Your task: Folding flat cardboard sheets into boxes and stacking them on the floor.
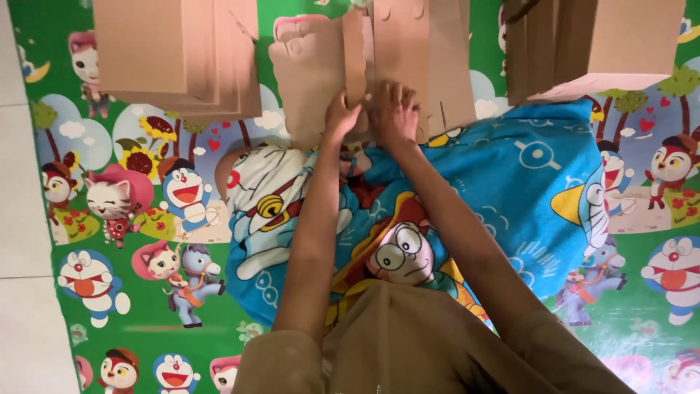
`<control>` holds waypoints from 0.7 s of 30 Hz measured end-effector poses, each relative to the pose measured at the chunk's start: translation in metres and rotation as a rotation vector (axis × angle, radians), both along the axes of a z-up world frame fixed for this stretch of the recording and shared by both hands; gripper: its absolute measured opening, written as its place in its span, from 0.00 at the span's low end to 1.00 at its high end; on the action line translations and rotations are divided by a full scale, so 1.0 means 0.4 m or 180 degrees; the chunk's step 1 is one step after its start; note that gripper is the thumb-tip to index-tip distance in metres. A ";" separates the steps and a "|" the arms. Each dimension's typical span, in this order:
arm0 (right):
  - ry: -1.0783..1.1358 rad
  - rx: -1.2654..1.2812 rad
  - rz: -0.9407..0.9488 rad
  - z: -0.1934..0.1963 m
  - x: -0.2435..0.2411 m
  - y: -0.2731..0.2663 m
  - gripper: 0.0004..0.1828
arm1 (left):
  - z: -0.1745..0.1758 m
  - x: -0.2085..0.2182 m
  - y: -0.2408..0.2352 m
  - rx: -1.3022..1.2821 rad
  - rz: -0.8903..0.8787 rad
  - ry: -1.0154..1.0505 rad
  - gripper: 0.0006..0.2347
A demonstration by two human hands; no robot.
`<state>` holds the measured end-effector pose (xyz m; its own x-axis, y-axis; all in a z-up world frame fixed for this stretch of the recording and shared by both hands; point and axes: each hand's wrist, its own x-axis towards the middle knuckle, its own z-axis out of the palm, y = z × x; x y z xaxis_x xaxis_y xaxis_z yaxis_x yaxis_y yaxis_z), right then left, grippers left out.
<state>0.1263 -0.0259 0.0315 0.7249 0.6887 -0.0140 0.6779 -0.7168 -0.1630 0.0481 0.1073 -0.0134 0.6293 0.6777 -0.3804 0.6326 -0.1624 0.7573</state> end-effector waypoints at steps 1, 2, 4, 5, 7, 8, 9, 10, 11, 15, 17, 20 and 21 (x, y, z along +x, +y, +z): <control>0.0100 -0.0180 -0.0030 0.003 0.007 0.005 0.38 | -0.036 -0.005 0.011 -0.0169 0.0081 -0.0085 0.31; 0.0201 -0.0360 -0.0059 0.003 0.015 0.010 0.40 | -0.074 -0.010 0.022 -0.0339 0.0161 -0.0170 0.35; 0.0340 0.0076 -0.0042 0.168 -0.008 0.012 0.36 | -0.009 -0.032 0.023 0.0102 -0.0060 -0.0573 0.26; 0.0491 0.0516 -0.0031 0.246 -0.025 0.011 0.36 | 0.021 -0.052 0.021 0.0551 -0.0275 -0.0963 0.17; 0.0234 0.0212 0.0163 0.212 -0.015 0.003 0.38 | 0.130 -0.067 0.018 0.0448 -0.0427 -0.1047 0.16; -0.0048 -0.0080 0.0365 0.198 -0.004 0.000 0.40 | 0.187 -0.066 0.019 0.0359 -0.0575 -0.1156 0.15; -0.0055 -0.0075 0.0370 0.240 0.001 -0.019 0.40 | 0.230 -0.067 0.018 0.0366 -0.0570 -0.1162 0.15; -0.0502 0.0122 0.0389 0.282 0.005 -0.037 0.29 | 0.274 -0.068 0.016 0.0435 -0.0676 -0.1253 0.18; -0.0938 0.0320 0.0413 0.323 0.005 -0.055 0.22 | 0.318 -0.077 0.014 0.0502 -0.0775 -0.1333 0.22; -0.0421 0.0758 0.0225 0.350 0.110 -0.168 0.11 | 0.392 -0.077 0.043 0.0627 -0.0578 -0.1154 0.26; 0.0891 0.1769 0.0163 0.322 0.164 -0.218 0.22 | 0.377 -0.072 0.055 0.1746 -0.0452 -0.0447 0.30; 0.1106 0.1425 -0.0019 0.218 0.176 -0.255 0.22 | 0.383 -0.012 -0.008 0.2118 -0.0495 -0.0078 0.36; 0.1103 0.1425 -0.0024 0.200 0.172 -0.260 0.22 | 0.392 0.007 -0.040 0.2117 -0.0500 -0.0082 0.36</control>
<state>0.1951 -0.1297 0.1114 0.7349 0.6769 0.0402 0.5257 -0.5313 -0.6644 0.0510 0.0913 0.1435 0.7425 0.6621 0.1016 0.5467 -0.6867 0.4791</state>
